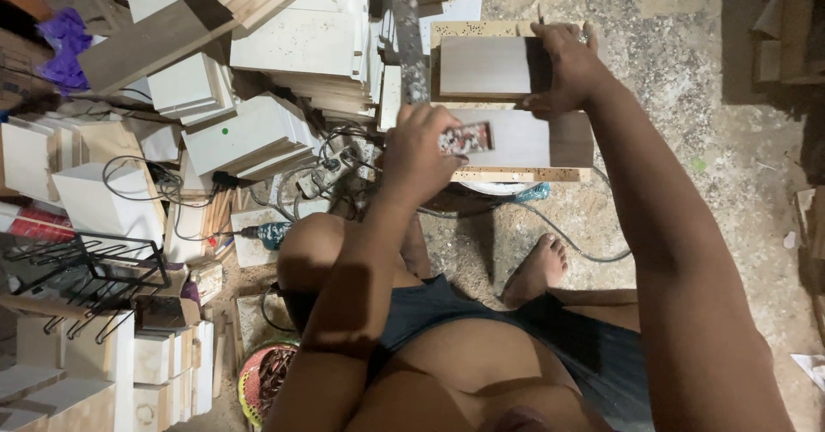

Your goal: Using a metal square ruler and a pencil to mark measurement lines on small wooden boards in a workshop.

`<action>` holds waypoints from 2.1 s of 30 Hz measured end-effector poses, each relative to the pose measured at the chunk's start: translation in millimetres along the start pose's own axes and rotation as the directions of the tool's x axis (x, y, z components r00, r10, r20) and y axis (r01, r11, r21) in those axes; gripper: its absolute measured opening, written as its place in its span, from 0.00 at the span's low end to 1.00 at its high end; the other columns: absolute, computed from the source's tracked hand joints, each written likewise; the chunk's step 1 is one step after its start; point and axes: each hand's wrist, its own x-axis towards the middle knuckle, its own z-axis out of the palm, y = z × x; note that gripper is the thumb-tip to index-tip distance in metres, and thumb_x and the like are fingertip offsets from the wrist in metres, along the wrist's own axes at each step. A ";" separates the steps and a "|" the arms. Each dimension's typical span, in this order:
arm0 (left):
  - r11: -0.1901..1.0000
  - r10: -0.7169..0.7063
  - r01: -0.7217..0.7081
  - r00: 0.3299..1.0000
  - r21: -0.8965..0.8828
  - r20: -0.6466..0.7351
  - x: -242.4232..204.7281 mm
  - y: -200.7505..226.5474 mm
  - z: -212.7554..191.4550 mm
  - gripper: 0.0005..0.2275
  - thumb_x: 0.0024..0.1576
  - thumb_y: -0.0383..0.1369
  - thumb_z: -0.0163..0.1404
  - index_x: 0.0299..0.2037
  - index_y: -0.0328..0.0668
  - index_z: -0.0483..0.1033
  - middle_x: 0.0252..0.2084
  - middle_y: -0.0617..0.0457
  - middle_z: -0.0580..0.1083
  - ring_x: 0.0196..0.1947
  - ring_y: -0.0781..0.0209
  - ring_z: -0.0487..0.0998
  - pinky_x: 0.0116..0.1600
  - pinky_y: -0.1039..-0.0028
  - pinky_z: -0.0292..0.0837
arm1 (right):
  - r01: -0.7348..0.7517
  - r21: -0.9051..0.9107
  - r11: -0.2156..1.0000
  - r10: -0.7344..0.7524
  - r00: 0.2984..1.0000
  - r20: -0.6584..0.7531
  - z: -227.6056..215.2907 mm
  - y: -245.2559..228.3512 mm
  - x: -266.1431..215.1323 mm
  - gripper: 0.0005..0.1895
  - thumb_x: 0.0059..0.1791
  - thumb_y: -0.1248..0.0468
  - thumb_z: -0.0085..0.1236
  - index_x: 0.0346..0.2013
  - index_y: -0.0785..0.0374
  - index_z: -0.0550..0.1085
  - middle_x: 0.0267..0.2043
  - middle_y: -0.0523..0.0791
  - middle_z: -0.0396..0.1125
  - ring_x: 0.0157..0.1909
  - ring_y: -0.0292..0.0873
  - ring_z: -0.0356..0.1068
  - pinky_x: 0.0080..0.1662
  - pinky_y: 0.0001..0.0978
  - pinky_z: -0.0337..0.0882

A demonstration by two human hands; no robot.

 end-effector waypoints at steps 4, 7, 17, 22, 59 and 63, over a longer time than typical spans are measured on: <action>0.988 -0.028 0.010 0.993 0.154 0.111 -6.1 -2.9 37.3 0.19 0.52 0.38 0.70 0.50 0.52 0.76 0.53 0.54 0.78 0.60 0.47 0.72 0.61 0.55 0.69 | 0.227 0.223 0.948 -0.150 0.937 -0.316 12.1 -30.5 -42.6 0.43 0.48 0.64 0.71 0.72 0.76 0.61 0.66 0.66 0.63 0.68 0.71 0.65 0.70 0.63 0.64; 0.985 0.029 -0.054 0.988 0.166 0.150 -7.8 -17.0 75.1 0.24 0.45 0.38 0.73 0.47 0.54 0.73 0.47 0.53 0.74 0.57 0.44 0.72 0.52 0.41 0.75 | 0.410 0.444 0.796 -0.243 0.890 -0.385 48.0 -54.9 -81.3 0.34 0.48 0.64 0.74 0.65 0.71 0.69 0.59 0.63 0.70 0.63 0.71 0.70 0.63 0.63 0.66; 0.999 -0.028 0.024 0.992 0.038 0.124 -22.5 -16.2 51.2 0.23 0.49 0.31 0.71 0.54 0.47 0.76 0.56 0.45 0.71 0.63 0.38 0.69 0.56 0.45 0.73 | 0.371 0.201 0.907 -0.255 0.861 -0.440 127.4 -66.1 -122.4 0.30 0.45 0.58 0.77 0.59 0.59 0.76 0.49 0.46 0.77 0.58 0.55 0.74 0.61 0.54 0.65; 0.938 -0.339 0.330 0.938 -0.105 -0.080 -21.0 -29.8 36.0 0.20 0.57 0.31 0.65 0.59 0.36 0.75 0.51 0.39 0.78 0.56 0.36 0.81 0.55 0.48 0.78 | 0.426 0.300 0.853 -0.218 0.816 -0.536 151.0 -56.7 -118.6 0.25 0.47 0.59 0.77 0.56 0.60 0.79 0.47 0.48 0.79 0.54 0.57 0.77 0.57 0.50 0.72; 0.835 -0.488 0.441 0.870 -0.331 -0.071 -8.3 -52.7 62.6 0.10 0.59 0.34 0.64 0.48 0.41 0.87 0.39 0.45 0.86 0.43 0.44 0.89 0.45 0.62 0.83 | 0.495 0.299 0.816 -0.233 0.754 -0.614 138.3 -72.0 -124.7 0.23 0.44 0.59 0.83 0.47 0.62 0.80 0.38 0.49 0.78 0.47 0.55 0.77 0.69 0.57 0.59; 0.778 -0.556 0.507 0.831 -0.372 -0.031 -7.9 -55.3 63.7 0.09 0.59 0.36 0.64 0.47 0.46 0.88 0.38 0.49 0.86 0.42 0.51 0.89 0.45 0.65 0.83 | 0.523 0.357 0.774 -0.200 0.736 -0.647 161.0 -56.8 -111.1 0.28 0.45 0.49 0.83 0.46 0.63 0.78 0.44 0.48 0.79 0.49 0.55 0.75 0.68 0.53 0.59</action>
